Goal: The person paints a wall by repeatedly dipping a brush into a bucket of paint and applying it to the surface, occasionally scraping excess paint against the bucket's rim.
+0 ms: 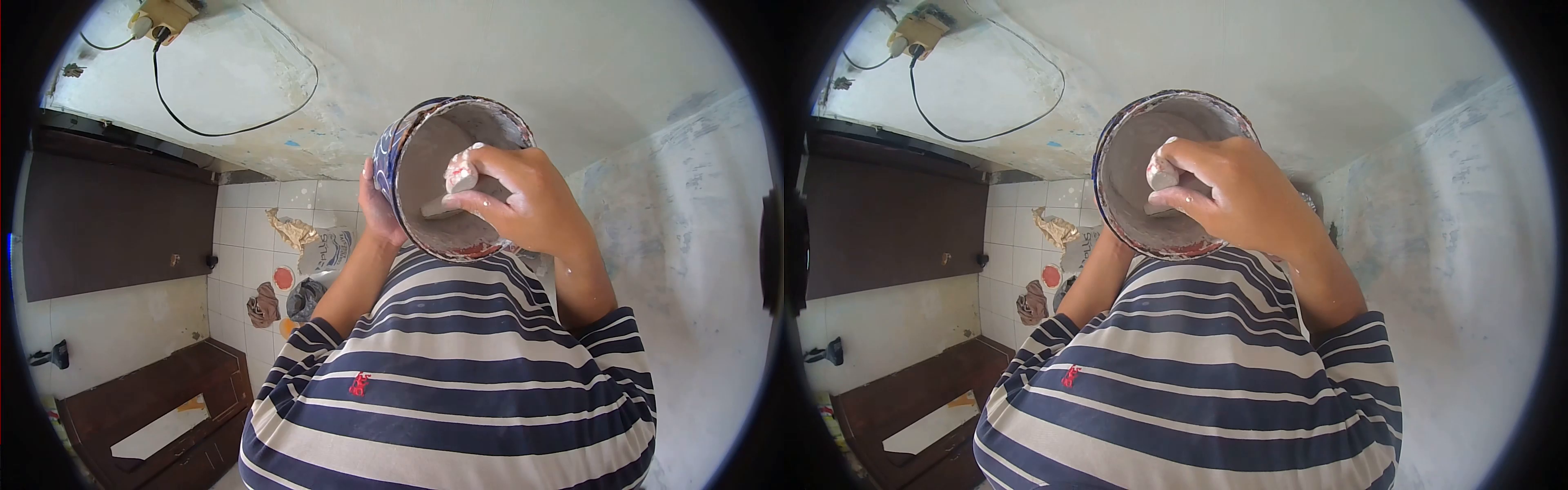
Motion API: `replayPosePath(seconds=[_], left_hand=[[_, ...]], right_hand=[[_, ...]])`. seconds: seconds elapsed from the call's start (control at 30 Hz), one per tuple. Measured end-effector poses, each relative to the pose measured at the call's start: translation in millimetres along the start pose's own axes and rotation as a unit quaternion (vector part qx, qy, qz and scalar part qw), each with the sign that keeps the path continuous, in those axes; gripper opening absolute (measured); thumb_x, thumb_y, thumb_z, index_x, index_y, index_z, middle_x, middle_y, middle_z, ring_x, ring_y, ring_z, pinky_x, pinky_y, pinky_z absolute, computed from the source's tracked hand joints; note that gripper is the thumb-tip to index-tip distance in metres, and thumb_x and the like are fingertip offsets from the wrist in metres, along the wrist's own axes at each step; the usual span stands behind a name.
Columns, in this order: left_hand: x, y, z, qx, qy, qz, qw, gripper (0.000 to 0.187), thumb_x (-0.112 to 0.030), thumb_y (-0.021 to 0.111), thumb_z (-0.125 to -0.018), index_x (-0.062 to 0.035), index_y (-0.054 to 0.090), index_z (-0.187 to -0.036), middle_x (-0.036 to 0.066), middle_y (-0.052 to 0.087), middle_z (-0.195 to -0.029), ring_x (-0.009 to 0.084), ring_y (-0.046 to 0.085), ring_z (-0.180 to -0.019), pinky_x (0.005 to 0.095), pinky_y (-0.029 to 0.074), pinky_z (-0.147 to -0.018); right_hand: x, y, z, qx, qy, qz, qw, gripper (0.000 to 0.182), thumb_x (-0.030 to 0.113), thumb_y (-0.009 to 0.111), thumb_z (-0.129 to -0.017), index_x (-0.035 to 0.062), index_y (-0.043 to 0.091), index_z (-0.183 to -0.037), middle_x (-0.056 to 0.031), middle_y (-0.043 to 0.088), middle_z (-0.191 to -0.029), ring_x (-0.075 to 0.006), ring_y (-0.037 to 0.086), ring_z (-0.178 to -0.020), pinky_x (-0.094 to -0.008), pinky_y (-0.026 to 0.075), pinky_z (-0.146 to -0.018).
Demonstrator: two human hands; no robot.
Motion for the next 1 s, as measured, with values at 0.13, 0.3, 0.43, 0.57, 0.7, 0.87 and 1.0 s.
replayPosePath(seconds=[0.13,0.3,0.43,0.57,0.7,0.87,1.0], left_hand=[[-3.7,3.4,4.7,-0.026,0.028,0.009,0.999,0.069,-0.06,0.036,-0.096,-0.008,0.05,-0.14,0.015,0.052,-0.141,0.0327,0.05,-0.129,0.048,0.038,-0.109],[-4.7,-2.3,8.8,-0.077,0.027,-0.038,0.996,0.069,-0.059,0.036,-0.096,-0.0075,0.05,-0.14,0.016,0.052,-0.141,0.0335,0.049,-0.129,0.0487,0.038,-0.109],[5.0,-11.1,9.0,-0.092,-0.042,0.032,0.994,0.069,-0.059,0.037,-0.096,-0.0069,0.049,-0.14,0.016,0.052,-0.141,0.0336,0.05,-0.128,0.0487,0.039,-0.108],[11.9,-21.8,6.8,-0.078,-0.048,0.03,0.995,0.067,-0.056,0.036,-0.098,-0.0065,0.048,-0.141,0.016,0.051,-0.142,0.0327,0.05,-0.128,0.0472,0.04,-0.108],[19.1,-29.6,15.6,-0.07,-0.091,0.028,0.993,0.064,-0.053,0.035,-0.099,-0.0054,0.047,-0.142,0.016,0.05,-0.143,0.032,0.05,-0.128,0.0462,0.041,-0.108],[8.2,-22.8,25.9,-0.15,-0.124,-0.12,0.973,0.055,-0.037,0.034,-0.103,-0.0017,0.043,-0.143,0.016,0.049,-0.144,0.0319,0.048,-0.13,0.0462,0.04,-0.108],[11.4,-32.7,25.4,-0.109,-0.159,-0.12,0.974,0.05,-0.031,0.034,-0.103,-0.0085,0.037,-0.147,0.014,0.045,-0.147,0.0302,0.044,-0.133,0.0461,0.039,-0.109]], right_hand=[[8.0,-23.9,12.8,-0.087,-0.047,-0.019,0.995,0.024,0.006,0.078,-0.08,0.001,0.062,-0.097,-0.0113,0.072,-0.088,-0.0232,0.072,-0.084,-0.0308,0.054,-0.076],[-28.9,-47.6,53.7,-0.281,0.017,-0.236,0.93,0.024,-0.003,0.073,-0.083,-0.0029,0.059,-0.103,-0.0146,0.069,-0.098,-0.0261,0.07,-0.092,-0.0383,0.056,-0.083],[-52.1,-54.6,81.9,-0.42,0.024,-0.308,0.853,0.029,-0.007,0.068,-0.084,-0.0061,0.055,-0.109,-0.0168,0.063,-0.104,-0.0317,0.068,-0.098,-0.0438,0.057,-0.088],[-74.2,-30.2,90.1,-0.458,0.112,-0.401,0.786,0.027,-0.005,0.066,-0.087,-0.0064,0.054,-0.111,-0.0158,0.06,-0.106,-0.0309,0.067,-0.097,-0.0442,0.058,-0.088],[-74.2,-14.9,91.6,-0.498,0.137,-0.377,0.768,0.025,-0.004,0.063,-0.09,-0.0068,0.053,-0.113,-0.017,0.06,-0.106,-0.0304,0.066,-0.099,-0.0415,0.057,-0.088],[-77.6,2.5,91.6,-0.533,0.133,-0.357,0.756,0.025,0.001,0.063,-0.093,-0.0045,0.052,-0.115,-0.0165,0.06,-0.107,-0.0289,0.065,-0.103,-0.0425,0.055,-0.088],[-78.5,12.7,94.3,-0.559,0.161,-0.304,0.754,0.022,-0.004,0.062,-0.092,-0.005,0.054,-0.112,-0.0171,0.064,-0.104,-0.0229,0.065,-0.102,-0.032,0.054,-0.087]])
Point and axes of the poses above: each hand's wrist, its own z-axis away from the middle knuckle, its own y-axis out of the palm, x = y × z, the point moved 7 cm from there along -z, towards the middle knuckle
